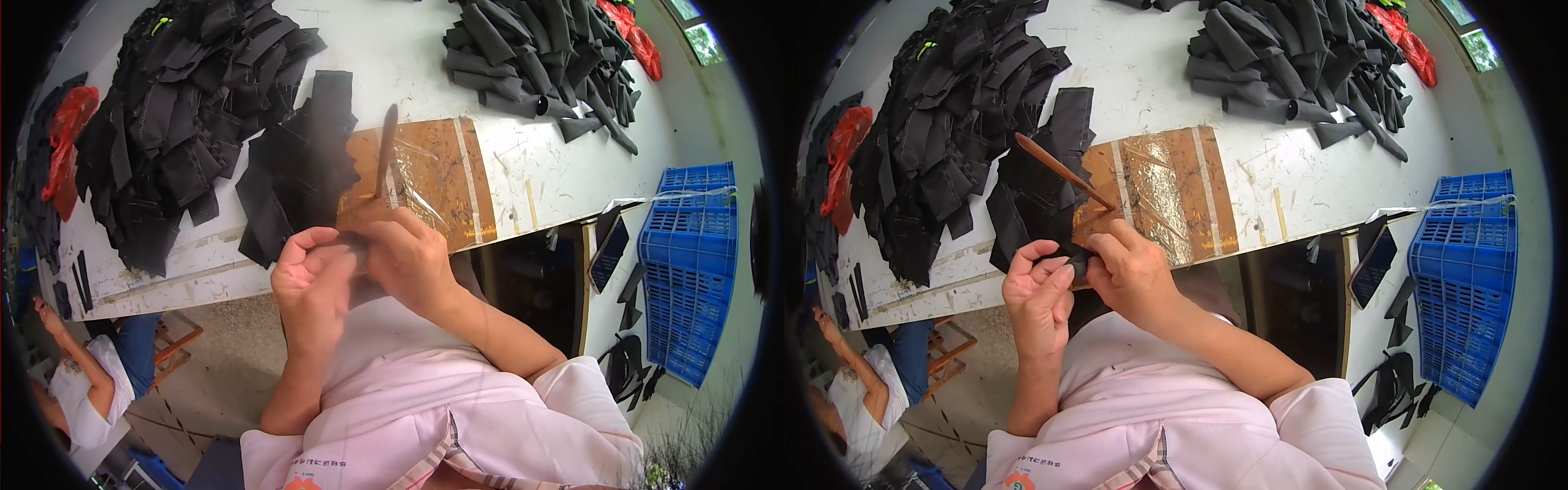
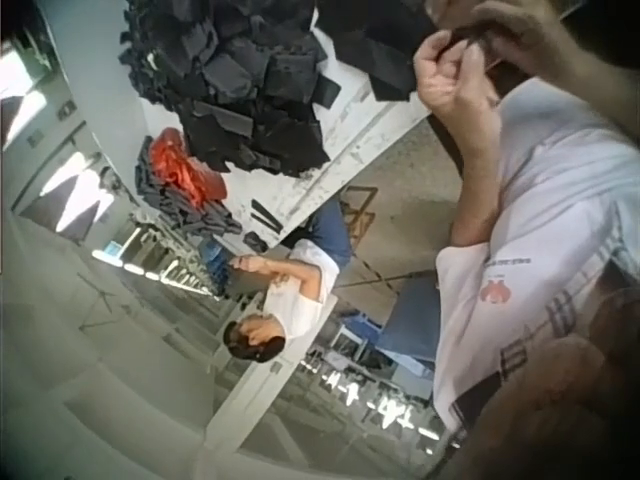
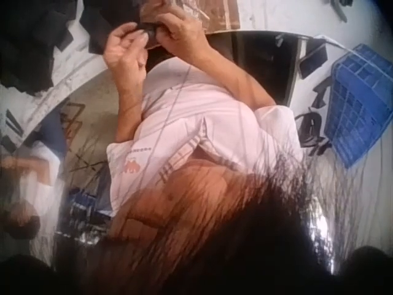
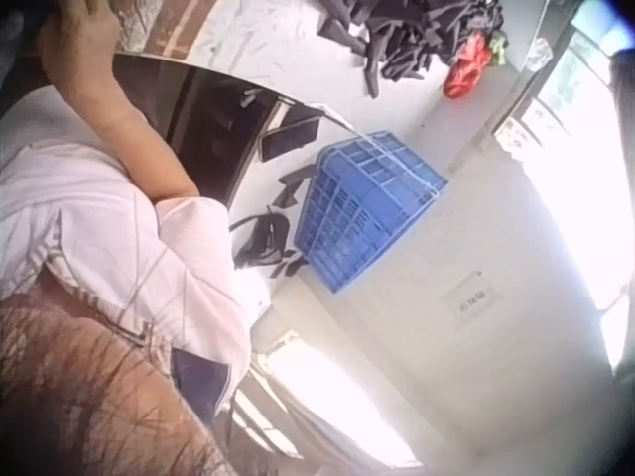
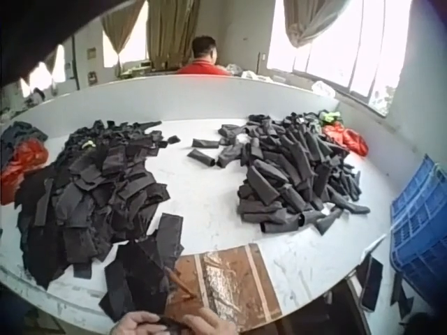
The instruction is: The person is folding and organizing small black rectangular fabric pieces at a manufacturing workbench.
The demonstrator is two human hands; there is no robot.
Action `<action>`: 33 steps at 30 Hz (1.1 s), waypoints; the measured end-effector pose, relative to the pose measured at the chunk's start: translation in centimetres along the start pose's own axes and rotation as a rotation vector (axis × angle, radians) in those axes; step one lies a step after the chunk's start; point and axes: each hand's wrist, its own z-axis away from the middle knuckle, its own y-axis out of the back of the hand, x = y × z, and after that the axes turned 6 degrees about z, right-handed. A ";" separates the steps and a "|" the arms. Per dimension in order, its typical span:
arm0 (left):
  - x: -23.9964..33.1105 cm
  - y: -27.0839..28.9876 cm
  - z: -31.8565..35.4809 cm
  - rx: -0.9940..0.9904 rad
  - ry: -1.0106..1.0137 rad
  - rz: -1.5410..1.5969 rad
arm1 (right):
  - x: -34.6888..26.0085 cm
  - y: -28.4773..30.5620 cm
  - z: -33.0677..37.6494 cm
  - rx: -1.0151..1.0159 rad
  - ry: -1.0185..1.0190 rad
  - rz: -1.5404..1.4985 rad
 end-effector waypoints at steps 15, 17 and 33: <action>-1.7 -0.1 -0.5 0.045 -0.440 -0.472 | -0.1 1.3 -0.2 -0.449 -0.939 -1.637; -2.4 0.3 -1.1 0.031 -0.732 -0.624 | -0.1 1.2 -0.2 -0.482 -0.829 -1.494; 2.7 0.7 2.5 -0.719 0.387 0.269 | -1.5 3.4 -0.2 -0.465 -0.472 -1.527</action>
